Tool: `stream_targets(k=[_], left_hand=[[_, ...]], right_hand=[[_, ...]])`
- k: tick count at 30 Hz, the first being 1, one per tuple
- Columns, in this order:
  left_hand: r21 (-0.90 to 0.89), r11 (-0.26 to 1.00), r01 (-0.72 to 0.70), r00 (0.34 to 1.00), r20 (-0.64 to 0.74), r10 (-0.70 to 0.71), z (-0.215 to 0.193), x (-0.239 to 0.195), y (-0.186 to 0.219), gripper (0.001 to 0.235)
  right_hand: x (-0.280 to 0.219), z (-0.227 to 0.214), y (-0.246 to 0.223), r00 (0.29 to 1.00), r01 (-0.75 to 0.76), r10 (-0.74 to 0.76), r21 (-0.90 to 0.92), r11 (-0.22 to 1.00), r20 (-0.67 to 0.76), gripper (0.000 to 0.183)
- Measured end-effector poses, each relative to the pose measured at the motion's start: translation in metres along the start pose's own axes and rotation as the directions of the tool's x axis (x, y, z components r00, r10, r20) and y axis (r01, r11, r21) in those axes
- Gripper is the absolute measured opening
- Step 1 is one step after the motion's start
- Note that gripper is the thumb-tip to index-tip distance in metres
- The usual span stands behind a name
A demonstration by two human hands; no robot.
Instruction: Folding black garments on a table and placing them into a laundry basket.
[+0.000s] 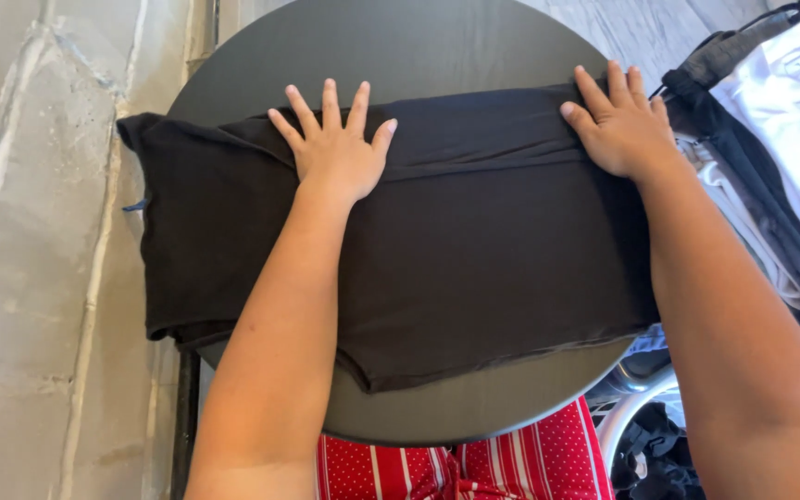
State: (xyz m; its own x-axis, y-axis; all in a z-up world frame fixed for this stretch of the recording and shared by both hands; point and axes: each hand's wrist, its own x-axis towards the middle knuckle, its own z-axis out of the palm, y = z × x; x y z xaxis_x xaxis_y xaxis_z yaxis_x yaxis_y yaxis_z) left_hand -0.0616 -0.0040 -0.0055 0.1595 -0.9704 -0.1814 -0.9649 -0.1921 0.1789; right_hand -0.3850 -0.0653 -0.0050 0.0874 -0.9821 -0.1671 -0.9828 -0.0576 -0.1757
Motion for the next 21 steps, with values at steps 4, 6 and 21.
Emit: stream_targets(k=[4, 6, 21], left_hand=[[0.078, 0.96, -0.27, 0.868, -0.413, 0.277, 0.031, 0.018, -0.012, 0.076], [0.233, 0.723, -0.651, 0.488, -0.601, 0.633, 0.02, 0.006, -0.004, 0.042], [-0.063, 0.459, -0.886, 0.421, -0.523, 0.741, 0.04, 0.006, 0.017, 0.017]], right_hand=[[0.01, 0.024, 0.024, 0.981, 0.066, -0.046, 0.102, 0.993, -0.188, 0.066], [0.029, 0.051, 0.053, 0.726, 0.35, -0.283, -0.017, 0.937, -0.627, 0.042], [-0.011, 0.029, 0.031, 0.493, 0.841, -0.684, 0.091, 0.534, -0.538, 0.025]])
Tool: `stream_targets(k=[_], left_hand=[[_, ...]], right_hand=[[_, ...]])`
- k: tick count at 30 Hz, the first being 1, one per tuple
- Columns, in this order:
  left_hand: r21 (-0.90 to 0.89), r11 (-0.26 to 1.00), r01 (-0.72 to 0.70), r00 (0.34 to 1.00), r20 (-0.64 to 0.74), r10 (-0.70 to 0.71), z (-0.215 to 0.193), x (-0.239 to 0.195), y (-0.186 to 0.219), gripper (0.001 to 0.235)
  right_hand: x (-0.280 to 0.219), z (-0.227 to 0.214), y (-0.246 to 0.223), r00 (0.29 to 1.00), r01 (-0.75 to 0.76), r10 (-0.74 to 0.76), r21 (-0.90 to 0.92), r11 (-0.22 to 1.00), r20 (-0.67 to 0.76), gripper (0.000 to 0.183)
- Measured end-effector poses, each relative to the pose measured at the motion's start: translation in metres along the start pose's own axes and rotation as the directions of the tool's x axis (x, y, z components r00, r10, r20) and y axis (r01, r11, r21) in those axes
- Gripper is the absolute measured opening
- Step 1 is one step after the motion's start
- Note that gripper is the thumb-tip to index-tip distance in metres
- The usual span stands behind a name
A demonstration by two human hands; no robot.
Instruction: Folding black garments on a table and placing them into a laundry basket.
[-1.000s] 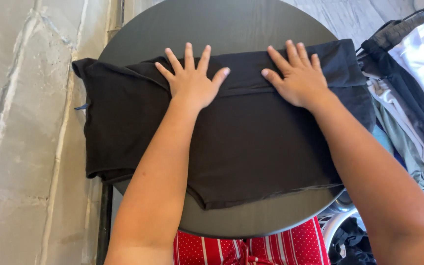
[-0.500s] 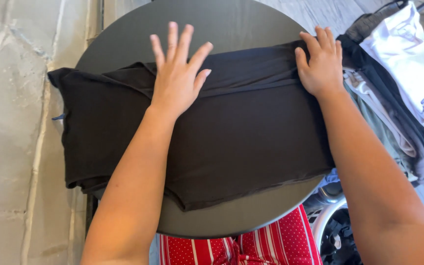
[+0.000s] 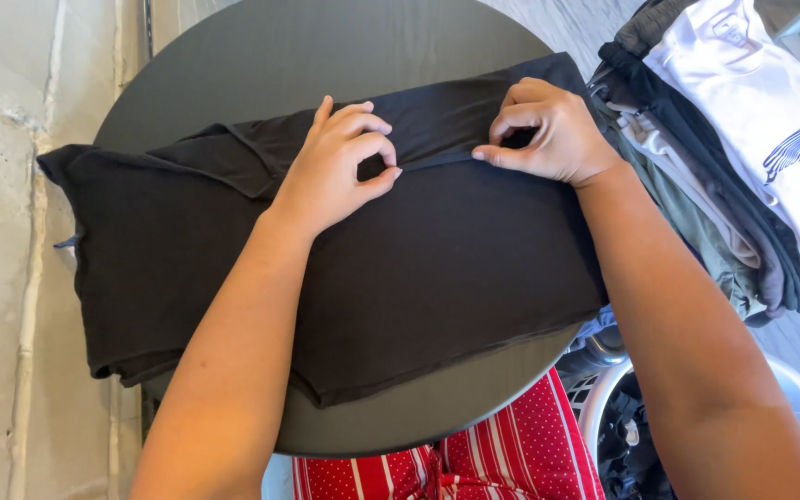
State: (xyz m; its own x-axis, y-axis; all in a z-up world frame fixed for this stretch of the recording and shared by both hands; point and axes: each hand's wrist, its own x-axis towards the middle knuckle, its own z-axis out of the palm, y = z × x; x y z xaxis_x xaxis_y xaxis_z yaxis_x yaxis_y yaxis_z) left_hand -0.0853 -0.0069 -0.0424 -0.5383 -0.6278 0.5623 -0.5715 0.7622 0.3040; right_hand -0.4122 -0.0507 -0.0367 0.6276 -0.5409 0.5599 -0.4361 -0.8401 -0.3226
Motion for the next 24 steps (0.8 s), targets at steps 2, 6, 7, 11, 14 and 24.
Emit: stream_targets(k=[2, 6, 7, 11, 14, 24], left_hand=[[0.0, 0.996, 0.091, 0.992, 0.089, -0.091, -0.006, 0.003, 0.007, 0.016], [0.079, 0.98, 0.184, 0.959, 0.205, -0.197, -0.009, 0.004, 0.016, 0.021], [0.076, 0.98, 0.184, 0.959, 0.205, -0.196, -0.006, 0.003, 0.014, 0.021], [0.215, 0.975, 0.049, 0.998, 0.037, -0.058, -0.007, -0.005, 0.007, 0.021], [0.228, 0.974, -0.011, 1.0, 0.012, 0.008, -0.02, -0.012, 0.033, 0.018], [0.102, 0.983, 0.151, 0.901, 0.394, -0.179, -0.06, -0.096, 0.174, 0.027]], right_hand=[[-0.001, 0.002, 0.009, 1.0, -0.014, 0.014, -0.019, 1.0, 0.005, 0.029], [-0.008, 0.009, 0.017, 0.994, -0.111, 0.111, -0.216, 0.97, -0.016, 0.044], [-0.011, 0.011, 0.021, 0.994, -0.113, 0.113, -0.217, 0.97, -0.015, 0.044], [-0.012, 0.013, 0.025, 0.997, -0.062, 0.029, -0.581, 0.812, -0.066, 0.038], [-0.017, -0.002, -0.022, 1.0, -0.025, 0.009, -0.645, 0.764, -0.028, 0.015], [-0.061, -0.01, -0.225, 0.963, -0.043, 0.054, -0.05, 0.998, 0.266, 0.026]])
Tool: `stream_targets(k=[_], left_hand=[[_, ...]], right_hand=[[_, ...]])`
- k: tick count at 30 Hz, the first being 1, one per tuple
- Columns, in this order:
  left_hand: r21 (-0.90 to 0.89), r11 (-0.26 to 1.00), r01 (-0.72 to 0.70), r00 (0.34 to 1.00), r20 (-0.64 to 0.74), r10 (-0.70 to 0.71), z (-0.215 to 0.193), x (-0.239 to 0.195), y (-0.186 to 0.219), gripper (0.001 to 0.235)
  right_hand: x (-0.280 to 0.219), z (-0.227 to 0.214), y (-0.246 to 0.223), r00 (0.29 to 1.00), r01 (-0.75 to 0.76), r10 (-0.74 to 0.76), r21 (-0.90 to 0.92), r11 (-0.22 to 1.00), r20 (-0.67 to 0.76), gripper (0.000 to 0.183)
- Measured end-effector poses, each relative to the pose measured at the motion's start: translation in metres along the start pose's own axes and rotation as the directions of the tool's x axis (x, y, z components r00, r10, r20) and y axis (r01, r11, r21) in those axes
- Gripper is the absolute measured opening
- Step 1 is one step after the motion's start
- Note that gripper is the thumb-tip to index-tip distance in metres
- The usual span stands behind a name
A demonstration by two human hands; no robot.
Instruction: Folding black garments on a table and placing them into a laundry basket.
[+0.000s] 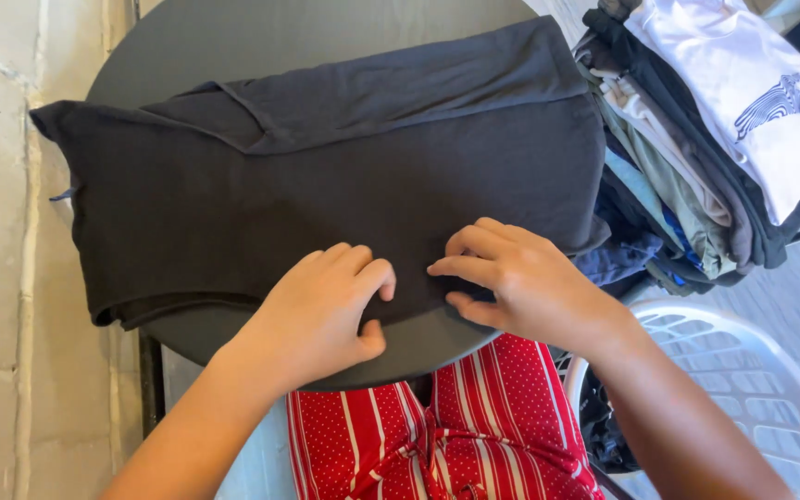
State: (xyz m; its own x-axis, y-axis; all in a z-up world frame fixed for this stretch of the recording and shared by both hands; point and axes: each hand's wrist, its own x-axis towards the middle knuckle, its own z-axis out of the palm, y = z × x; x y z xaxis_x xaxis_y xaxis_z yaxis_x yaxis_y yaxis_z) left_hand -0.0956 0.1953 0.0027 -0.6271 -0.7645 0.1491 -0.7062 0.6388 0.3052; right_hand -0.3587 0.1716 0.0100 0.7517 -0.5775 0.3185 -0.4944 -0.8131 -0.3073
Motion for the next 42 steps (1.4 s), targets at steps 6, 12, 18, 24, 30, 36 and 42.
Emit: stream_targets(k=[6, 12, 18, 24, 30, 36, 42], left_hand=[[0.131, 0.98, 0.152, 0.98, 0.107, -0.167, -0.001, -0.037, 0.003, 0.044], [0.043, 0.984, 0.171, 0.976, -0.146, -0.163, 0.001, -0.055, -0.016, 0.024], [-0.049, 0.982, 0.18, 0.93, -0.318, -0.187, -0.008, -0.048, -0.013, 0.014], [-0.112, 0.964, 0.241, 0.836, -0.481, -0.265, -0.011, -0.032, -0.018, 0.012], [-0.145, 0.963, 0.229, 0.746, -0.609, -0.269, -0.03, -0.007, -0.033, 0.017], [-0.099, 0.922, 0.374, 0.72, -0.595, -0.356, -0.029, 0.025, -0.081, 0.017], [-0.076, 0.779, 0.623, 0.682, -0.434, -0.588, -0.019, 0.056, -0.119, 0.02]], right_hand=[[-0.027, -0.015, -0.013, 0.989, -0.141, 0.142, -0.015, 0.99, 0.042, 0.049], [-0.042, -0.009, -0.007, 0.964, -0.261, 0.243, -0.221, 0.94, -0.105, 0.03], [-0.049, -0.009, 0.004, 0.937, -0.347, 0.317, -0.282, 0.895, -0.145, 0.027], [-0.053, -0.017, 0.028, 0.922, -0.38, 0.341, -0.272, 0.884, -0.183, 0.029], [-0.046, -0.06, 0.053, 0.884, -0.445, 0.427, -0.066, 0.893, -0.19, 0.031], [-0.028, -0.072, 0.11, 0.766, -0.594, 0.616, 0.162, 0.788, -0.184, 0.035], [0.003, -0.059, 0.165, 0.604, -0.65, 0.795, 0.542, 0.532, -0.056, 0.022]])
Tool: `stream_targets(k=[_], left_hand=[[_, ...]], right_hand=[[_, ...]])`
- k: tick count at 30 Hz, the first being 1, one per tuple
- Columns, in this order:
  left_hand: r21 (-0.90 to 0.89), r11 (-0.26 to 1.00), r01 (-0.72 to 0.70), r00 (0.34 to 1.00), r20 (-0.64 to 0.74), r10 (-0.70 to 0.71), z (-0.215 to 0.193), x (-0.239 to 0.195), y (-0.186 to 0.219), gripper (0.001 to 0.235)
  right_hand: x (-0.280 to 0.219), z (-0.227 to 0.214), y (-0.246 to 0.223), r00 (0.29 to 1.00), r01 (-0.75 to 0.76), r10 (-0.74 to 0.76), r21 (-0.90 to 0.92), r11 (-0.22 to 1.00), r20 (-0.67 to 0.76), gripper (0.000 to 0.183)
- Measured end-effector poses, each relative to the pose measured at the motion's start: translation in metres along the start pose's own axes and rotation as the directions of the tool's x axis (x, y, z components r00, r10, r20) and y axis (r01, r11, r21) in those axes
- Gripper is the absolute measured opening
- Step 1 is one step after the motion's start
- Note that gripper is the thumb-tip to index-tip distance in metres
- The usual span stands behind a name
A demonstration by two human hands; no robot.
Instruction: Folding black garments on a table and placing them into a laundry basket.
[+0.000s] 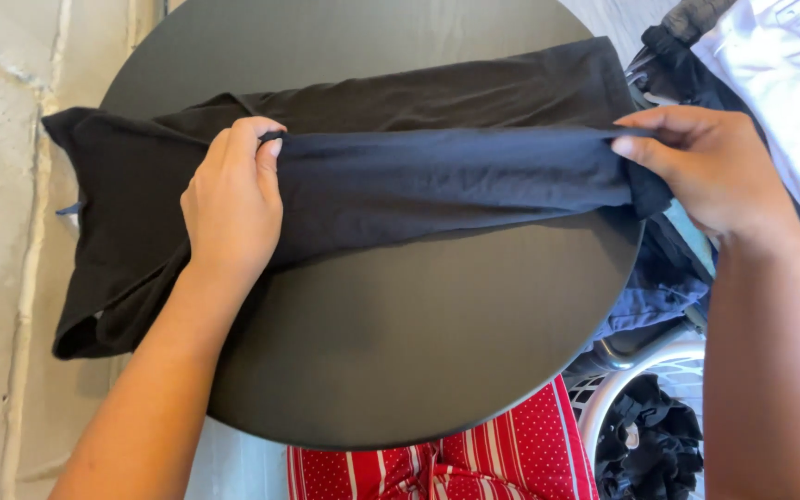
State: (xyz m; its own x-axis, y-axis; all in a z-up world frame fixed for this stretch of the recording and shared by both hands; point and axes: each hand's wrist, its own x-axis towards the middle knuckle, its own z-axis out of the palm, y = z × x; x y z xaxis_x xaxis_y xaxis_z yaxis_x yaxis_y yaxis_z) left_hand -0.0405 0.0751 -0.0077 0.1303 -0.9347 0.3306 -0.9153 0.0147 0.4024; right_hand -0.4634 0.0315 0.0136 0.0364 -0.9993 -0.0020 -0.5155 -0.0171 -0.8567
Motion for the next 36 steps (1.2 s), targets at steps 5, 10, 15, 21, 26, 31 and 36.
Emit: stream_targets(k=[5, 10, 15, 21, 26, 31, 36], left_hand=[[0.064, 0.997, -0.041, 0.998, -0.035, 0.043, 0.026, 0.008, -0.018, 0.017], [0.127, 0.989, -0.079, 0.993, -0.076, 0.09, 0.03, 0.002, -0.017, 0.017], [0.339, 0.933, -0.123, 0.948, -0.237, 0.211, 0.043, -0.003, -0.027, 0.015], [0.218, 0.922, -0.32, 0.916, -0.176, 0.36, 0.032, 0.001, -0.024, 0.021], [0.293, 0.903, -0.313, 0.916, -0.157, 0.368, 0.029, 0.0, -0.038, 0.021], [0.374, 0.888, -0.267, 0.923, -0.166, 0.347, 0.03, -0.006, -0.053, 0.021], [0.062, 0.99, -0.128, 0.982, -0.129, 0.135, 0.018, -0.009, -0.046, 0.013]], right_hand=[[0.012, 0.003, -0.028, 0.99, -0.138, 0.136, -0.049, 0.989, -0.044, 0.015], [0.043, -0.004, 0.01, 0.992, -0.126, 0.129, 0.138, 0.982, -0.012, 0.03], [0.048, 0.006, 0.021, 0.978, 0.075, -0.044, 0.145, 0.987, -0.203, 0.027], [0.052, 0.004, 0.029, 0.982, 0.053, -0.044, 0.045, 0.998, -0.182, 0.03], [0.03, 0.012, -0.004, 0.993, 0.118, -0.119, -0.032, 0.993, -0.029, 0.045], [0.035, 0.028, 0.009, 0.963, 0.228, -0.256, -0.252, 0.941, -0.086, 0.041], [0.041, 0.036, 0.009, 0.934, 0.275, -0.288, -0.085, 0.958, -0.212, 0.03]])
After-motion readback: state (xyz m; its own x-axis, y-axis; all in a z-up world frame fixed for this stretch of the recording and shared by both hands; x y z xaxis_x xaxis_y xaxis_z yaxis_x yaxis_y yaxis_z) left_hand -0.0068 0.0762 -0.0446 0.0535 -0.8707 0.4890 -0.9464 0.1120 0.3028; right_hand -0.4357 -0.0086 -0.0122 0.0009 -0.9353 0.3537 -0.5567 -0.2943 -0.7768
